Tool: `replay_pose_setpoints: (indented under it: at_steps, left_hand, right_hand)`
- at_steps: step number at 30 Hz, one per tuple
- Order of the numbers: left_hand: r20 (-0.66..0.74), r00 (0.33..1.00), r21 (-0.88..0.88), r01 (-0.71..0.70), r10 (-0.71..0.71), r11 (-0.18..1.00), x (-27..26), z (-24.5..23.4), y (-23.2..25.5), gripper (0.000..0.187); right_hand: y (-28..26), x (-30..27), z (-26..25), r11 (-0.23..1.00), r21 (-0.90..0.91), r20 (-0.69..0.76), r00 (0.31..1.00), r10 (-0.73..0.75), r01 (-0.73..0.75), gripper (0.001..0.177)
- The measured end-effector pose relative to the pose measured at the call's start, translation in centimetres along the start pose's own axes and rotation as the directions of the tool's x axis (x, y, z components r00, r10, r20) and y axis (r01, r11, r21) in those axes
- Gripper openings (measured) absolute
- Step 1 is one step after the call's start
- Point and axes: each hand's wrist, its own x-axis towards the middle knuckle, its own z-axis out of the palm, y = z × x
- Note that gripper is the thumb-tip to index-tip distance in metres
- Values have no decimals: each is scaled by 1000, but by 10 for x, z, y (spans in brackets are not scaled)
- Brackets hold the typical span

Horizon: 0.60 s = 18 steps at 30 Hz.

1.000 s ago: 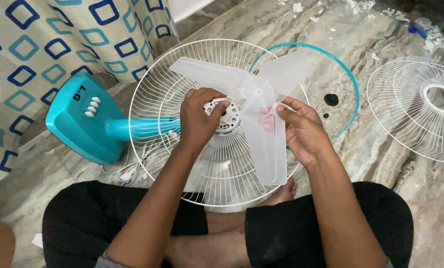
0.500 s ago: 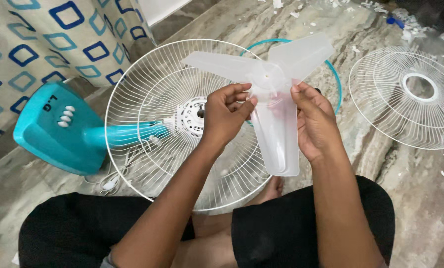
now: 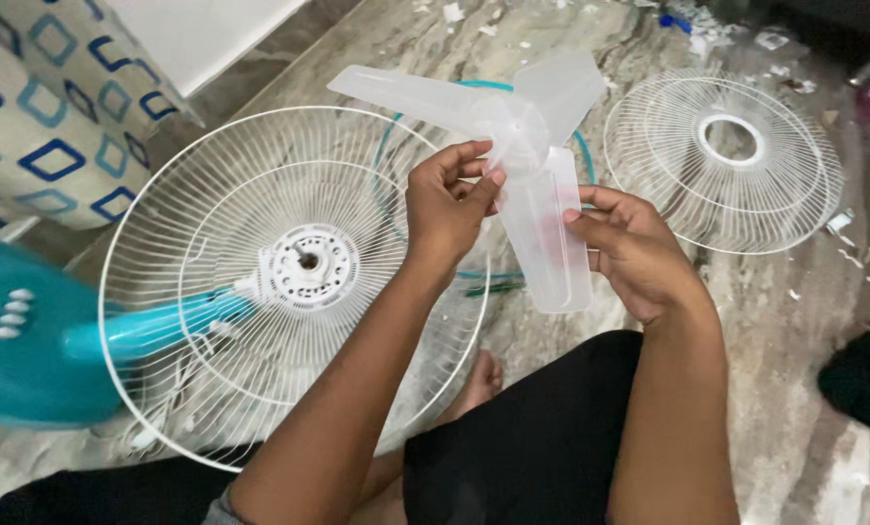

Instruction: The person disassembles a standing fan by removing the fan blades, the front grill, and the central hub cap. They use a screwdriver to loosen screws on the motor housing.

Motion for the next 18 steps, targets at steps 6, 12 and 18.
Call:
replay_pose_setpoints:
  at_steps: [6, 12, 18]
  left_hand:
    - [172, 983, 129, -85, 62, 988, 24, 51, -23, 28]
    - [447, 894, 174, -54, -30, 983, 43, 97, -50, 27]
    - [454, 874, 410, -31, -175, 912, 50, 136, -77, 49]
  right_hand:
    - [15, 13, -54, 891, 408, -494, 869, 32, 200, 26]
    - [59, 21, -133, 636, 533, -710, 703, -23, 558, 21]
    - [94, 30, -176, 658, 432, -873, 469, 133, 617, 16]
